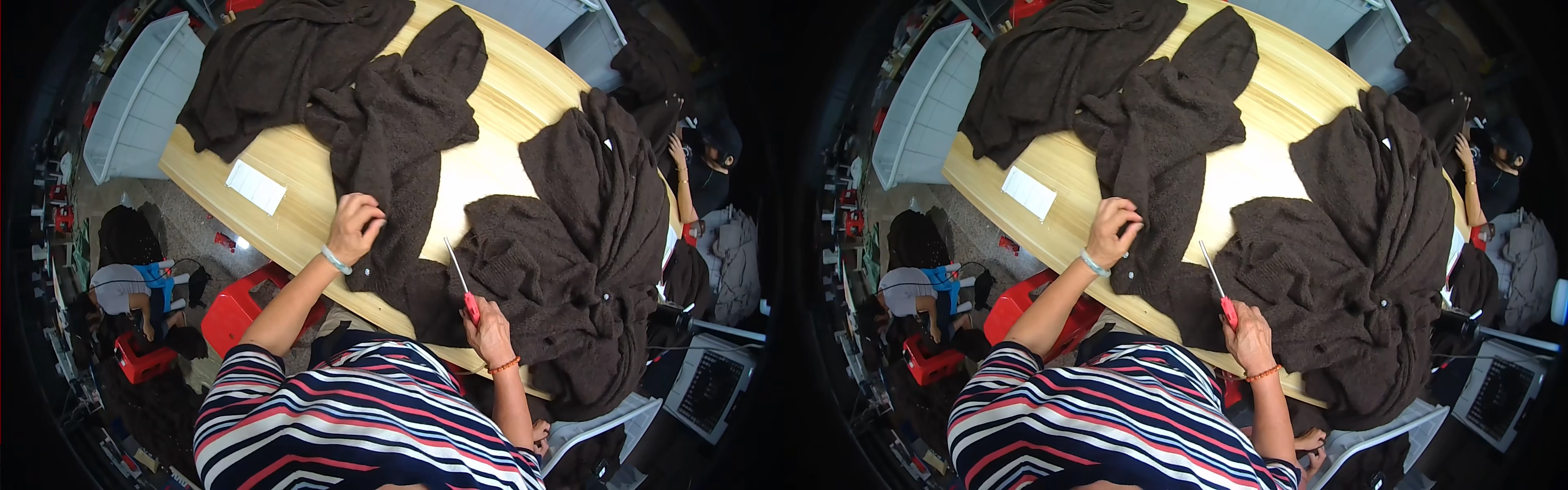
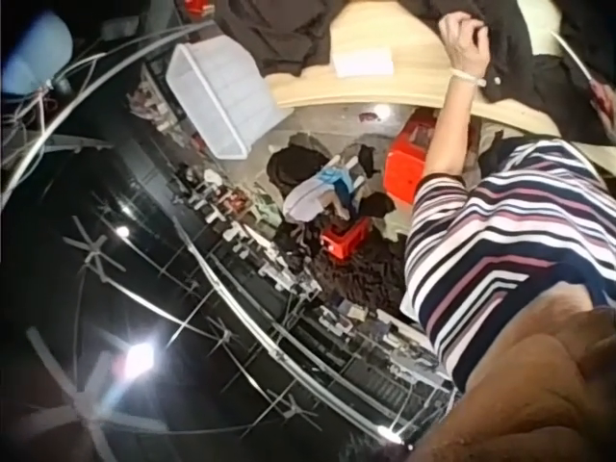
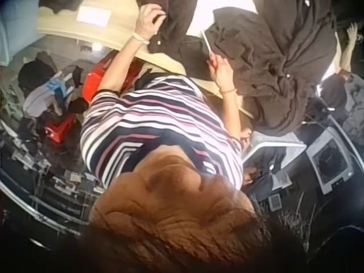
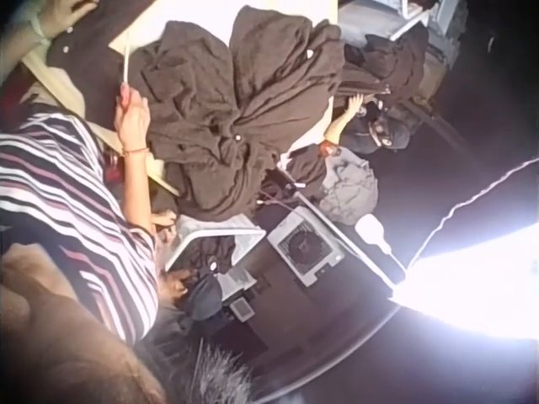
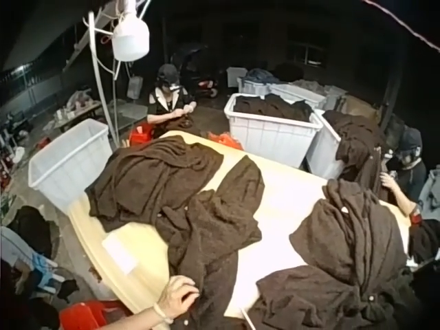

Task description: Trim excess threads from garments using scissors.

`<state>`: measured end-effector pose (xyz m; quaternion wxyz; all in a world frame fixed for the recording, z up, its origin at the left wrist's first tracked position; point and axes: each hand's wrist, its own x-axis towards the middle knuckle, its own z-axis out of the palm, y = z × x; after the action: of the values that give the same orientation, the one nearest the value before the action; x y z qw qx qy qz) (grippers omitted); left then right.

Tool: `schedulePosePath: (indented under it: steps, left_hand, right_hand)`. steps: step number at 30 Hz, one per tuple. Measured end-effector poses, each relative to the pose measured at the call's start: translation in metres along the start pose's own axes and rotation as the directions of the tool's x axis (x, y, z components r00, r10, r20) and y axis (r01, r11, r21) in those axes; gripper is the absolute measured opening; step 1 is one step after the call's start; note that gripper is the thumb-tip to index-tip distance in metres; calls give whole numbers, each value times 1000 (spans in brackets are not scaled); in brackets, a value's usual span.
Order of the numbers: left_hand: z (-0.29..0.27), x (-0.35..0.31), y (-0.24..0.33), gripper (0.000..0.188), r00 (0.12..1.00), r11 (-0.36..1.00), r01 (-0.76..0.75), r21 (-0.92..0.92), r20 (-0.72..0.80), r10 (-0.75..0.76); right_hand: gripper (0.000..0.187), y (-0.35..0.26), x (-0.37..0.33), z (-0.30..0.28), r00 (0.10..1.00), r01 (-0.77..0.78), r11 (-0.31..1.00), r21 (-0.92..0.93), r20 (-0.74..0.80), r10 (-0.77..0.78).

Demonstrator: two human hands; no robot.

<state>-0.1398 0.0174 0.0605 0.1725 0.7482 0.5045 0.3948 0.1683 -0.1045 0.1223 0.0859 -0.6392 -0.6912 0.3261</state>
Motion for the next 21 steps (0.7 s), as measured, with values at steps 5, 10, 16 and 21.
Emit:
schedulePosePath:
  steps: [5,10,16,21]
  left_hand:
    - [35,-6,-29,29,916,977,-196,78,370,155]
    - [39,-2,-68,61,828,955,-244,166,549,116]
    - [83,16,-81,69,906,960,-118,255,423,-1]
    - [115,47,-84,69,916,966,-39,257,394,-68]
  right_hand:
    - [25,2,-2,1,1000,19,1000,6,-25,-19]
    - [25,0,0,6,1000,-5,1000,-9,4,5]
    - [22,-33,31,4,994,5,994,-108,105,6]
    - [24,-50,83,-1,999,-24,981,-195,41,33]
